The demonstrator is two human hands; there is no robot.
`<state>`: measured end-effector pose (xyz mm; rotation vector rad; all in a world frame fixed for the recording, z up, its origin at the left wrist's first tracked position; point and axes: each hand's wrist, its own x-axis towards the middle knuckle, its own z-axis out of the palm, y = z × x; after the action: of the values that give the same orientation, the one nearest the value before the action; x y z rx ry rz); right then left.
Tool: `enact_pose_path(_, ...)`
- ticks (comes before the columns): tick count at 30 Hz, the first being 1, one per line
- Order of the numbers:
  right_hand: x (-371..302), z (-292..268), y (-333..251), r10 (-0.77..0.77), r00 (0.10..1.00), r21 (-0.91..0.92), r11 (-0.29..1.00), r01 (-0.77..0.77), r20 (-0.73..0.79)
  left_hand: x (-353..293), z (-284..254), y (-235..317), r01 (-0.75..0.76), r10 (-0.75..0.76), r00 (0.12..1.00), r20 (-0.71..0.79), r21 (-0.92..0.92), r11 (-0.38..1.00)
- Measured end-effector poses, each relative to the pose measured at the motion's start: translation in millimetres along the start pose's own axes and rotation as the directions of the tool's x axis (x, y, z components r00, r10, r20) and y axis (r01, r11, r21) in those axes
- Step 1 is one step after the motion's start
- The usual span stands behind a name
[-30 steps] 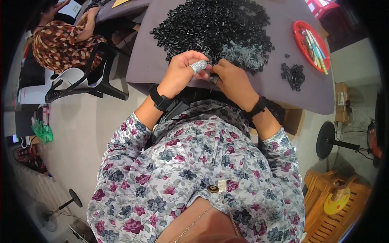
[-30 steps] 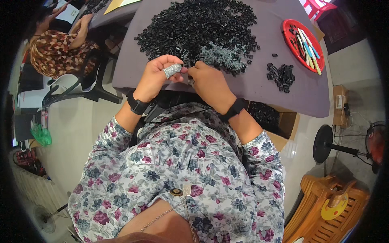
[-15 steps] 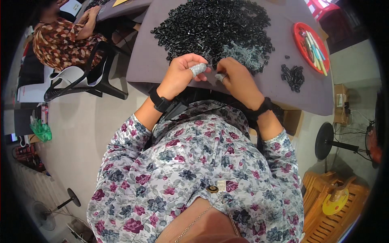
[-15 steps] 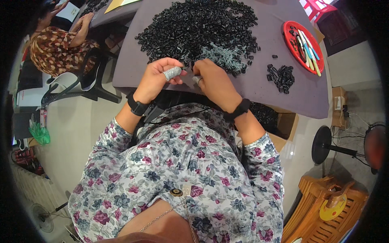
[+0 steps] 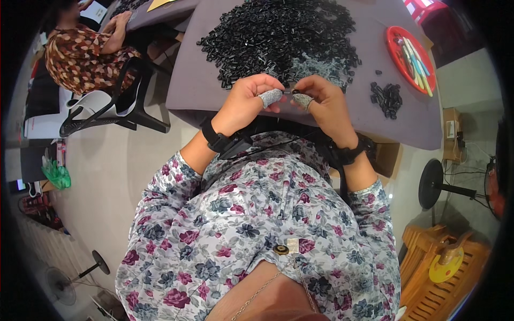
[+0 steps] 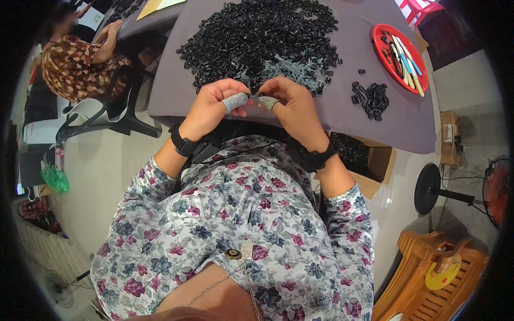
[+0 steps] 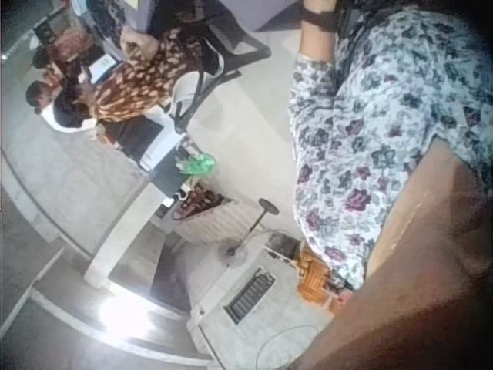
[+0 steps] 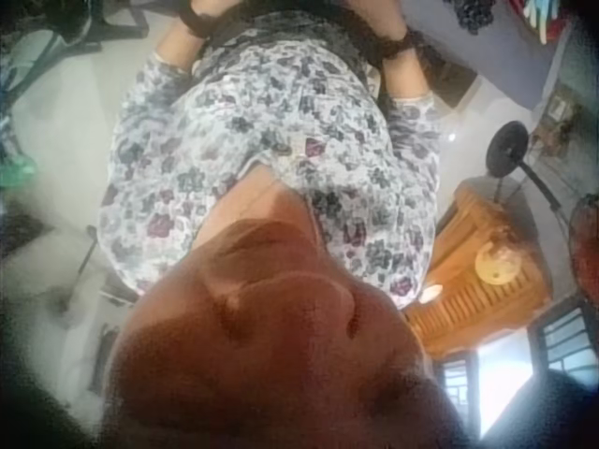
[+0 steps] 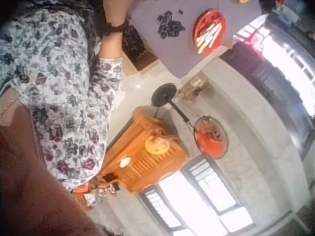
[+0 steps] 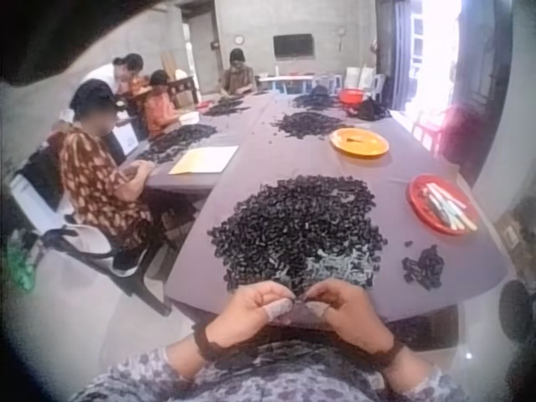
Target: Sorting small black plastic pieces on a large table in a manufacturing facility.
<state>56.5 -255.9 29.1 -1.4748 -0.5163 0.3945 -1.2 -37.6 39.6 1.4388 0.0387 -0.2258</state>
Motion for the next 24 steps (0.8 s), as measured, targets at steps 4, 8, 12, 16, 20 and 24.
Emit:
enact_pose_path(4,-0.9,1.1,-0.7,0.036,0.999,0.009,0.999,-0.036,-0.013,0.9,-2.2,-4.6,-0.035,0.035,0.999,0.018,0.021,0.999)
enact_pose_path(8,0.8,0.5,2.7,0.030,0.999,0.037,0.999,-0.028,-0.043,0.5,0.7,-1.2,-0.010,0.010,1.000,0.013,0.012,1.000)
enact_pose_path(12,3.1,-1.4,7.7,0.037,0.998,0.090,0.995,-0.032,-0.050,1.6,2.2,-1.6,0.011,-0.011,1.000,0.003,-0.022,1.000)
enact_pose_path(16,2.7,3.4,4.6,0.050,0.998,0.187,0.981,-0.043,-0.030,2.7,3.0,-1.3,-0.011,0.012,1.000,0.007,-0.033,0.999)
enact_pose_path(20,4.1,2.0,9.9,0.050,0.999,0.134,0.990,-0.049,-0.004,2.6,2.4,-2.4,-0.020,0.021,1.000,0.021,-0.038,0.999)
enact_pose_path(24,3.9,1.0,2.2,0.080,0.996,0.107,0.991,-0.082,0.030,3.2,3.0,-2.9,-0.015,0.015,0.999,0.039,-0.018,1.000)
